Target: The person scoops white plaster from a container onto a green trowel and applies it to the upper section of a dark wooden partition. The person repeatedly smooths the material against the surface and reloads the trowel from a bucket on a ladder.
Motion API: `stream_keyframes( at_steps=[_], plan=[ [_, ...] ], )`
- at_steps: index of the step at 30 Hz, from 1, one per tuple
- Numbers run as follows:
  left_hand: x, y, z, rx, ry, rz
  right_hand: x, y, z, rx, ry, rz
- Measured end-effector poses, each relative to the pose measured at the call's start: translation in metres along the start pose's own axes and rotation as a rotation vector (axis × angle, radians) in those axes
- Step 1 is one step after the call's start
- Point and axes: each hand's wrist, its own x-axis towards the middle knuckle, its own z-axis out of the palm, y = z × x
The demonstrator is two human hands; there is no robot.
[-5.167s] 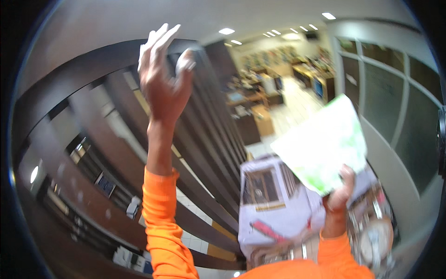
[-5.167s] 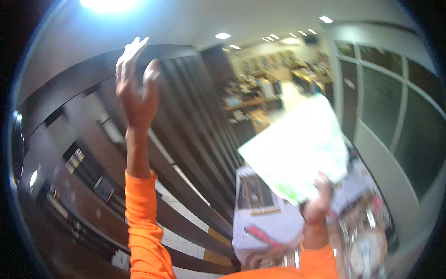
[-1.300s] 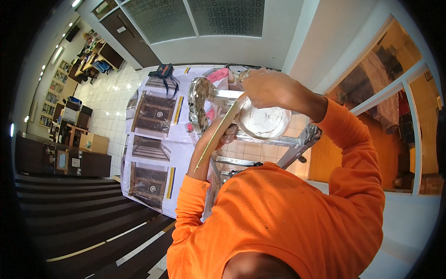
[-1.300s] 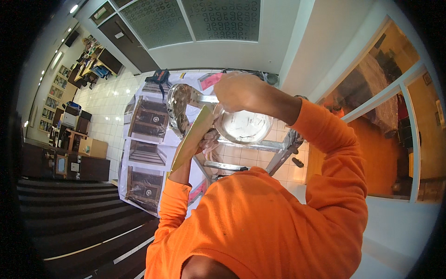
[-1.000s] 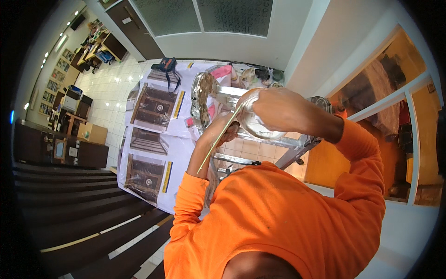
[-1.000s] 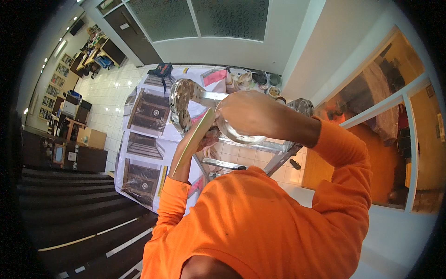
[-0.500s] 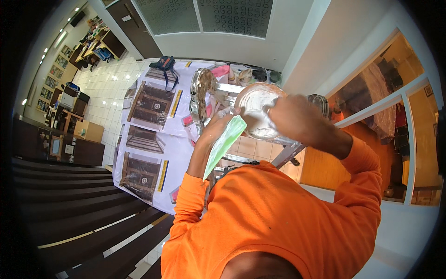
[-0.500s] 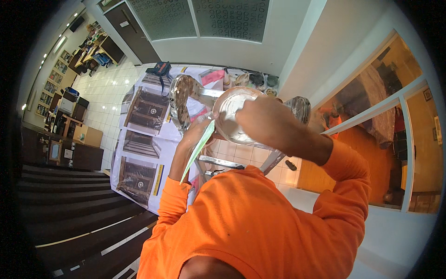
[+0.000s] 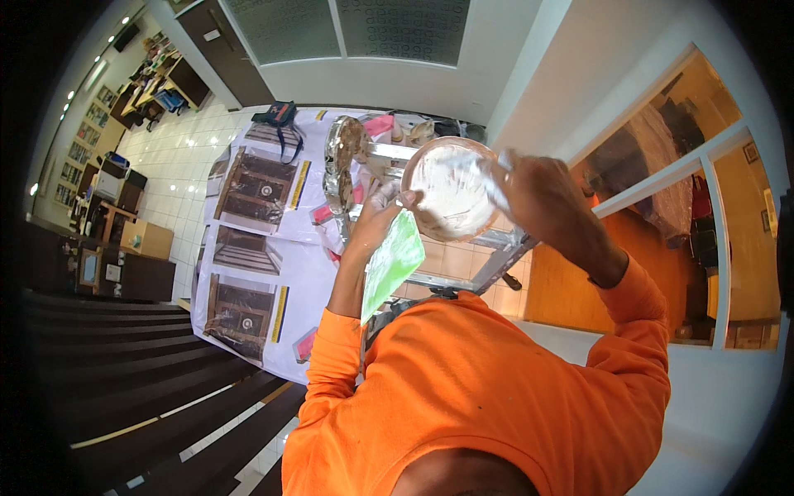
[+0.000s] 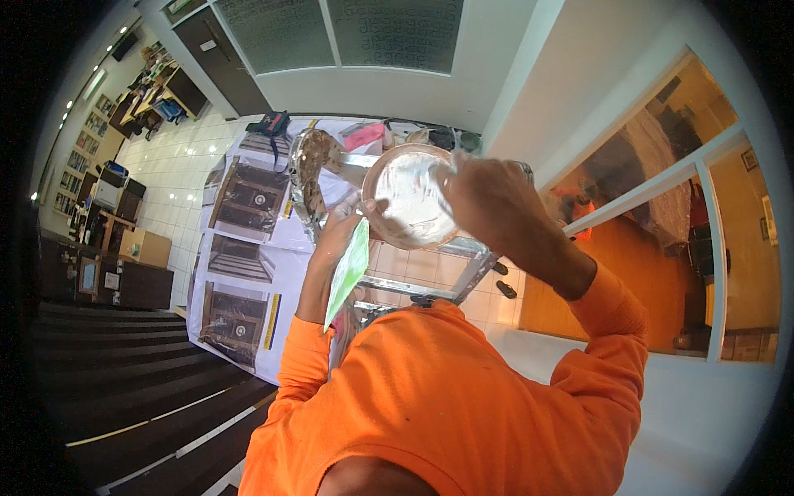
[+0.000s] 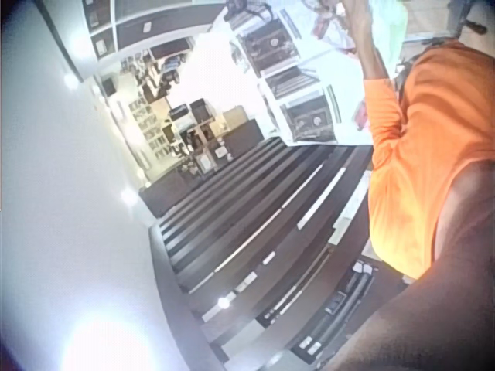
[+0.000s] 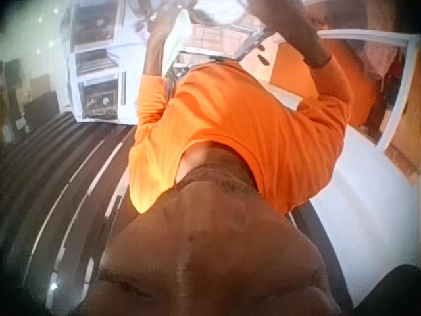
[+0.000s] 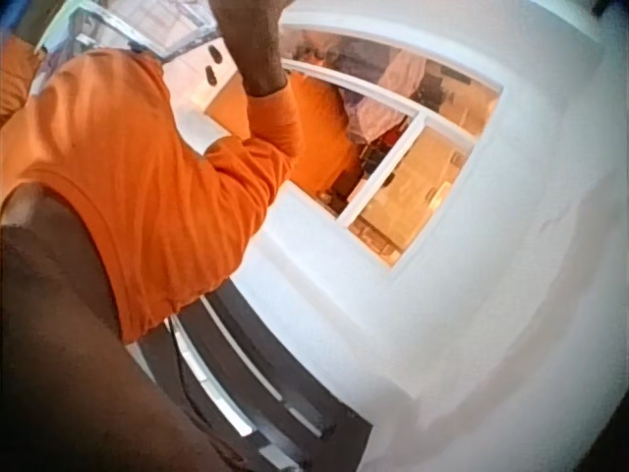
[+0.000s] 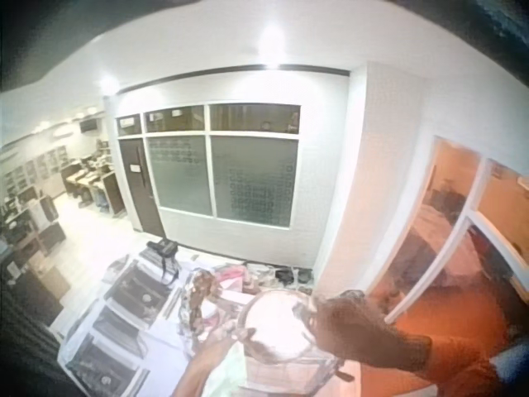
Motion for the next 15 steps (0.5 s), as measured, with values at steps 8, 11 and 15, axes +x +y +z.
stream_keyframes(
  at_steps=[8, 11, 15],
  plan=[
    [-0.011, 0.006, 0.003, 0.078, 0.025, 0.079, -0.036, -0.01, 0.012, 0.246, 0.081, 0.099],
    [-0.013, 0.003, 0.004, 0.084, 0.009, 0.114, -0.04, -0.007, 0.011, 0.195, 0.105, 0.171],
    [-0.019, 0.015, 0.012, 0.096, -0.022, 0.153, -0.047, -0.015, 0.035, 0.134, 0.072, 0.213]
  ],
)
